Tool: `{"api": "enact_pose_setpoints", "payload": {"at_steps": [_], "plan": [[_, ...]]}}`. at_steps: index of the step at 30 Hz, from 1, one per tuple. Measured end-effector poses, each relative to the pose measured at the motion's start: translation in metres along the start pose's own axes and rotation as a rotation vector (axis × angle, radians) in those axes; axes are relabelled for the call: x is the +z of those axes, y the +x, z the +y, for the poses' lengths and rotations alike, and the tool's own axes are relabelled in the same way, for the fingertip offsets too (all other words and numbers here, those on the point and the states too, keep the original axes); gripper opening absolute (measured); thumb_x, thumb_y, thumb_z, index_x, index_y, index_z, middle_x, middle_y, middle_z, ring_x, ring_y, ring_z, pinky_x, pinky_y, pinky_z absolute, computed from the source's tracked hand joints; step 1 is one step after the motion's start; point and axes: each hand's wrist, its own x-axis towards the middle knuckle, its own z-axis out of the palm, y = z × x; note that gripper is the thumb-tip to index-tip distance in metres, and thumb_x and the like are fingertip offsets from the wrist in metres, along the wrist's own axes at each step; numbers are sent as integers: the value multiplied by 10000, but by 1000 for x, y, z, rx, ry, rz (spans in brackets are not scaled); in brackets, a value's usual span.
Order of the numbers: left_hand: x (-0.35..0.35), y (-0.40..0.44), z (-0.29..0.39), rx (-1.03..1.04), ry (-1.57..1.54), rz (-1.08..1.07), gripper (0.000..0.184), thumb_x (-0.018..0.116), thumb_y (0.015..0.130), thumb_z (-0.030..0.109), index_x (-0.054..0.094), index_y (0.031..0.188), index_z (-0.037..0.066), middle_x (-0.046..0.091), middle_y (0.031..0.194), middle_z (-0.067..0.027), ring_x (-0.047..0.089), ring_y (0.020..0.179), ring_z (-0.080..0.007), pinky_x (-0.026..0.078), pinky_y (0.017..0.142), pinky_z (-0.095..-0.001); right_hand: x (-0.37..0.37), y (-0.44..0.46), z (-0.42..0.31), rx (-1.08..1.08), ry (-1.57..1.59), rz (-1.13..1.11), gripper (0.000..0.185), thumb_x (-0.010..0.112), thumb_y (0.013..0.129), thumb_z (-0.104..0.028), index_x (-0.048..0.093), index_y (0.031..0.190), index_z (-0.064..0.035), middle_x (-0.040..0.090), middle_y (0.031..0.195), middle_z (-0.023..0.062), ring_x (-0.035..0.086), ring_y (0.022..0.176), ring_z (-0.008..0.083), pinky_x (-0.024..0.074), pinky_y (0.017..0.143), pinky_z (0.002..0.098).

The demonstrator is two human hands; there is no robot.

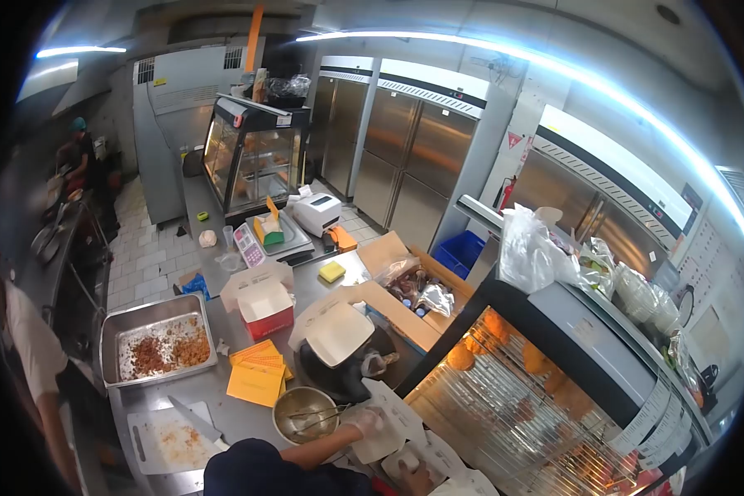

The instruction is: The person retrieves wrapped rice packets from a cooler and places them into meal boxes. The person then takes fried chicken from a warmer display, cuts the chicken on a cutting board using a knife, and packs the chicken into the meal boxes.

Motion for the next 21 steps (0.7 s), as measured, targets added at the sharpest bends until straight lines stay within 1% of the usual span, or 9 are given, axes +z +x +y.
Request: {"api": "enact_pose_setpoints", "payload": {"at_steps": [2,3,4,6,7,9,12,15,21], "plan": [[25,-6,-12,31,199,148,544,629,830,302,542,1323,91,586,1290,-208,579,1191,-370,479,1000,-484,-1,0,-5,-6,6,15,688,767,837,-371,511,1337,25,623,1234,288,605,1138,448,470,979,462],[30,-11,-13,58,393,297,558,575,876,348,534,1359,71,546,1379,-197,538,1266,-350,459,1027,-482,-1,-2,-6,-8,10,30,684,769,836,-365,512,1335,27,624,1231,288,609,1132,445,474,972,461],[33,-13,-14,59,398,288,558,575,876,348,534,1359,71,546,1379,-197,538,1266,-350,459,1027,-482,-1,-3,-6,-8,10,45,681,770,835,-359,513,1333,28,625,1228,289,613,1126,442,478,966,460],[34,-20,-15,44,612,273,565,572,876,313,510,1374,52,564,1357,-196,534,1273,-345,452,1040,-464,-1,-5,-8,-6,20,86,674,772,834,-348,515,1329,30,627,1222,289,621,1113,435,485,953,458],[40,-17,-23,39,615,271,565,572,876,313,510,1374,52,564,1357,-196,534,1273,-345,452,1040,-464,-1,-7,-8,-4,26,111,671,773,833,-342,516,1327,31,628,1219,289,625,1107,432,489,947,457],[48,-13,-34,201,688,455,551,585,868,351,553,1333,56,587,1326,-181,527,1280,-324,435,1061,-442,-2,-10,-10,0,37,159,664,776,831,-331,519,1324,34,630,1213,289,633,1095,425,497,934,455],[50,-15,-44,229,577,434,526,587,867,341,565,1311,60,590,1310,-173,530,1269,-322,434,1058,-445,-4,-12,-19,-10,54,213,654,779,829,-313,522,1318,38,632,1204,290,645,1077,415,509,915,452],[49,-18,-45,258,501,421,501,589,865,330,578,1290,65,594,1293,-164,534,1258,-320,433,1056,-447,-6,-10,-40,-50,76,201,645,783,826,-296,525,1312,41,635,1195,290,657,1058,405,520,896,448],[51,-22,-50,323,399,428,452,593,861,309,603,1248,74,602,1260,-147,540,1235,-315,432,1050,-452,13,3,-86,-141,73,-26,626,790,821,-262,532,1300,49,641,1177,291,681,1022,385,544,858,442]]}}
